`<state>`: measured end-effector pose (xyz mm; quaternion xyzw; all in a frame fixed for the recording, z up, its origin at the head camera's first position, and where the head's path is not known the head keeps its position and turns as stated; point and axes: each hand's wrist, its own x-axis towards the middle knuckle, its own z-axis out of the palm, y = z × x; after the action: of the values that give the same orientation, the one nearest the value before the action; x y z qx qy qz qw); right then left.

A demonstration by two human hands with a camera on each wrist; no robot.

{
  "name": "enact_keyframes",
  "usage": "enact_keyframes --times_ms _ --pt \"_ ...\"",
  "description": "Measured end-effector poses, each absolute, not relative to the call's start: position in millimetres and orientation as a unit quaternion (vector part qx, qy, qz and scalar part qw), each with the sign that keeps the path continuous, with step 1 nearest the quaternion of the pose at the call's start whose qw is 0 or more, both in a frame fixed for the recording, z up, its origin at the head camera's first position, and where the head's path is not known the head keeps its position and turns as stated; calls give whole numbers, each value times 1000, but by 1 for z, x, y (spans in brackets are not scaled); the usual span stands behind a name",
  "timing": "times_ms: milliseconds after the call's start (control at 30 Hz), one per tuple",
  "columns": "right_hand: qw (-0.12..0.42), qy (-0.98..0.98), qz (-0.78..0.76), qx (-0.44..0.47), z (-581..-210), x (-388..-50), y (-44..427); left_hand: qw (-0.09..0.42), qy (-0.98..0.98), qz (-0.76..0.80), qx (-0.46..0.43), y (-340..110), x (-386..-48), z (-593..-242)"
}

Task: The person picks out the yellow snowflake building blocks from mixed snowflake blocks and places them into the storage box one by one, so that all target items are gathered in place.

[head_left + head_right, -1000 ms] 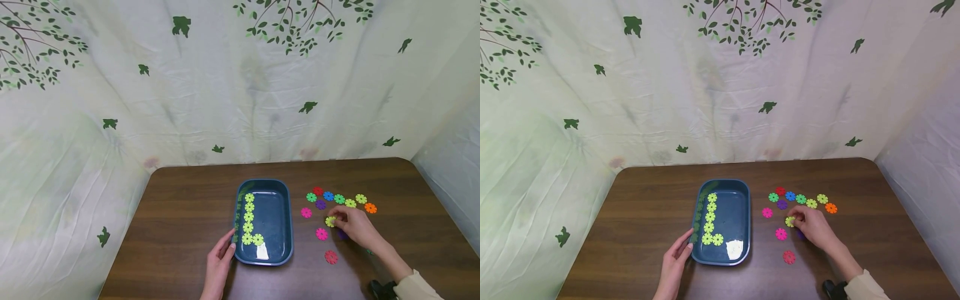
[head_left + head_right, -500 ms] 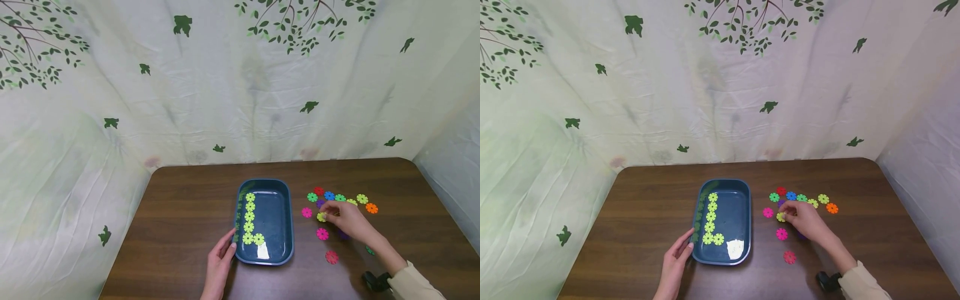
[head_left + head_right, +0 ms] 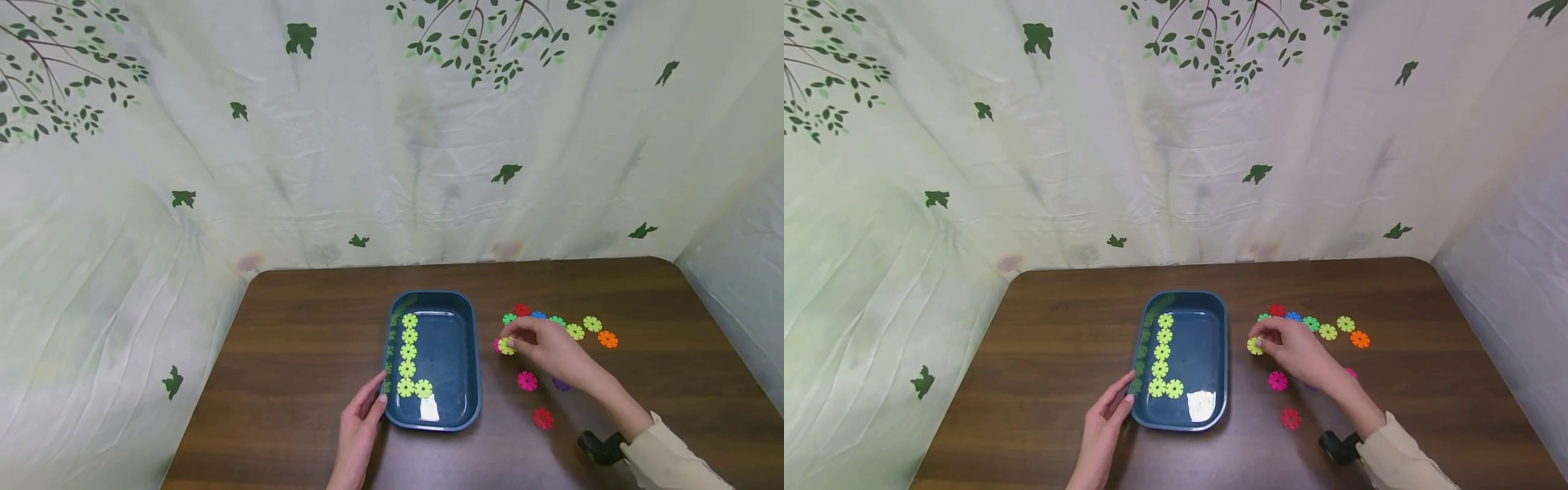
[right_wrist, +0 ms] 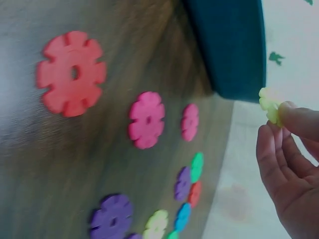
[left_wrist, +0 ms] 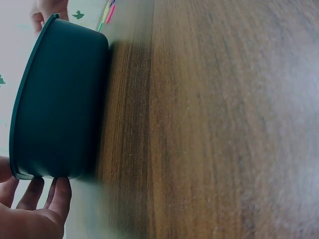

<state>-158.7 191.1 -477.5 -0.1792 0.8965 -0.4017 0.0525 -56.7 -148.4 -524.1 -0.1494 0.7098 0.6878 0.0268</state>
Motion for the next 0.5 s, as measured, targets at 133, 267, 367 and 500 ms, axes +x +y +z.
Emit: enact_keyframes --times_ms 133,267,367,500 --pt "48 892 -408 -188 -472 -162 181 26 708 690 -148 -149 -56 -524" --pt "51 886 -420 -187 -467 -164 170 21 704 696 -141 -149 -56 -524" --pt "66 879 -433 -187 -463 -165 162 17 703 698 -136 -149 -55 -524" --pt "97 867 -444 -202 -459 -167 153 16 701 701 -134 -149 -55 -525"
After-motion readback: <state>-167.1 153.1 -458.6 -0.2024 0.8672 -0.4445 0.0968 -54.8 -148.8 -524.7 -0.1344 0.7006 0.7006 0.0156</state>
